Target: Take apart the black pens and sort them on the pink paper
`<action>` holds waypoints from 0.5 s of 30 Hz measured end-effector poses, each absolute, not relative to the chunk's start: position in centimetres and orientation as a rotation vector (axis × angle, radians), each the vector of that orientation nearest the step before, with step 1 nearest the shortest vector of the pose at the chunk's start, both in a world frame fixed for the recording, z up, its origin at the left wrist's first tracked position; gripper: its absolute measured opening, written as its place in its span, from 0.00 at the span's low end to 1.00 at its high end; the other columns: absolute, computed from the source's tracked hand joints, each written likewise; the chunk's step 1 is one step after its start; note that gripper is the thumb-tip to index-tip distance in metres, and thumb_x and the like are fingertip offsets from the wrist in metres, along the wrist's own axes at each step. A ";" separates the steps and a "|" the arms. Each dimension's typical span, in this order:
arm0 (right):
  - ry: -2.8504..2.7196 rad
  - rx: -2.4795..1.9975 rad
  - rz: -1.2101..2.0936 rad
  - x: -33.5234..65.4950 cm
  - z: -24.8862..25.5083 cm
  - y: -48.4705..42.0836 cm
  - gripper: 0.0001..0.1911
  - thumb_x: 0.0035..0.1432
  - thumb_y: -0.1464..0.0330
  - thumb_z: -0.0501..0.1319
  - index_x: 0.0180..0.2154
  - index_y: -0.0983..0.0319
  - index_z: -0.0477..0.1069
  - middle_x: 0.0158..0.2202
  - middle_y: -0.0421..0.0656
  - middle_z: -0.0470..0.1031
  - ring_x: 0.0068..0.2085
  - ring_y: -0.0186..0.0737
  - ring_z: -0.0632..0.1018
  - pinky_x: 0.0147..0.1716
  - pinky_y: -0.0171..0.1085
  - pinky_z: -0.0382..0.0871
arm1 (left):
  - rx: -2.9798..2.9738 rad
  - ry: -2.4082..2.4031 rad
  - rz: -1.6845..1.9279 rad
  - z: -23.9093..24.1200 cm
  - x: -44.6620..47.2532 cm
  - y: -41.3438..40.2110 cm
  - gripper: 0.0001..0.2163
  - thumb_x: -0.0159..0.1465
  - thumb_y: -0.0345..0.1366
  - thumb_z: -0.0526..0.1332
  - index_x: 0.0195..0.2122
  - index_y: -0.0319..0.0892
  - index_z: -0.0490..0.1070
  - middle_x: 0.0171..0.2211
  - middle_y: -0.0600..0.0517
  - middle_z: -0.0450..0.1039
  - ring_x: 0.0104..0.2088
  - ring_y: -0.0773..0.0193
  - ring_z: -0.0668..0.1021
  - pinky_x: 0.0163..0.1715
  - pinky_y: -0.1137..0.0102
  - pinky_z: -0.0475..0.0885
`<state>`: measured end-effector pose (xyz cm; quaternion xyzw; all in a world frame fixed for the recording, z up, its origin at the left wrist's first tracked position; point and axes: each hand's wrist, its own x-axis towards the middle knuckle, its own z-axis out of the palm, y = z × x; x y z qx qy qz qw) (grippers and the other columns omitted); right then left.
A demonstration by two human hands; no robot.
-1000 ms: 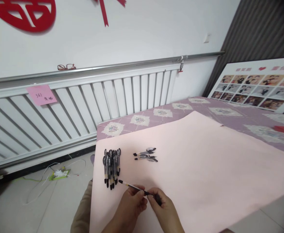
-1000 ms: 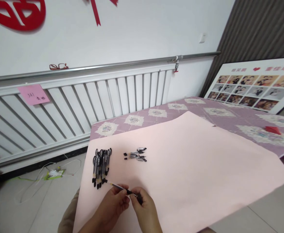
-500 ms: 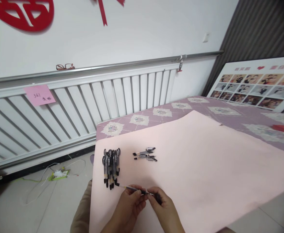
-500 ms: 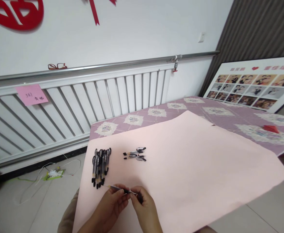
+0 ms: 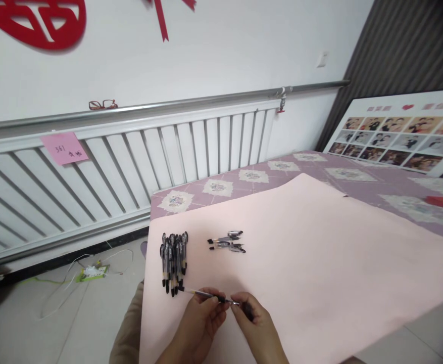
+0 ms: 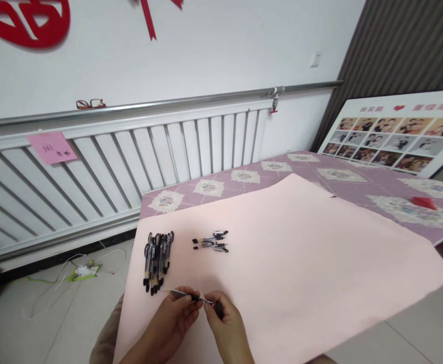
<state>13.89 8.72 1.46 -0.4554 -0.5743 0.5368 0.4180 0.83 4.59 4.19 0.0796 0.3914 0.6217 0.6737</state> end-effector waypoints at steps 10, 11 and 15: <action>-1.444 -1.119 1.337 13.7 1.2 8.7 0.09 0.46 0.62 0.61 0.29 0.60 0.72 0.27 0.41 0.74 0.30 0.39 0.74 0.32 0.35 0.69 | 0.181 0.847 1.406 4.2 1.0 4.5 0.05 0.52 0.27 0.63 0.29 0.40 0.68 0.31 0.51 0.75 0.32 0.67 0.78 0.33 0.74 0.68; -1.437 -1.137 1.330 13.8 1.1 8.8 0.09 0.46 0.62 0.61 0.29 0.60 0.72 0.28 0.41 0.75 0.31 0.40 0.74 0.32 0.35 0.69 | 0.175 0.851 1.410 4.1 1.0 4.5 0.05 0.52 0.27 0.63 0.29 0.40 0.68 0.31 0.51 0.75 0.32 0.66 0.78 0.33 0.74 0.68; -1.400 -1.219 1.320 14.3 1.2 9.0 0.11 0.46 0.61 0.62 0.31 0.60 0.72 0.29 0.41 0.75 0.32 0.40 0.75 0.33 0.35 0.69 | 0.147 0.901 1.429 4.1 0.9 4.6 0.06 0.52 0.26 0.62 0.30 0.40 0.67 0.31 0.52 0.75 0.32 0.67 0.78 0.32 0.75 0.69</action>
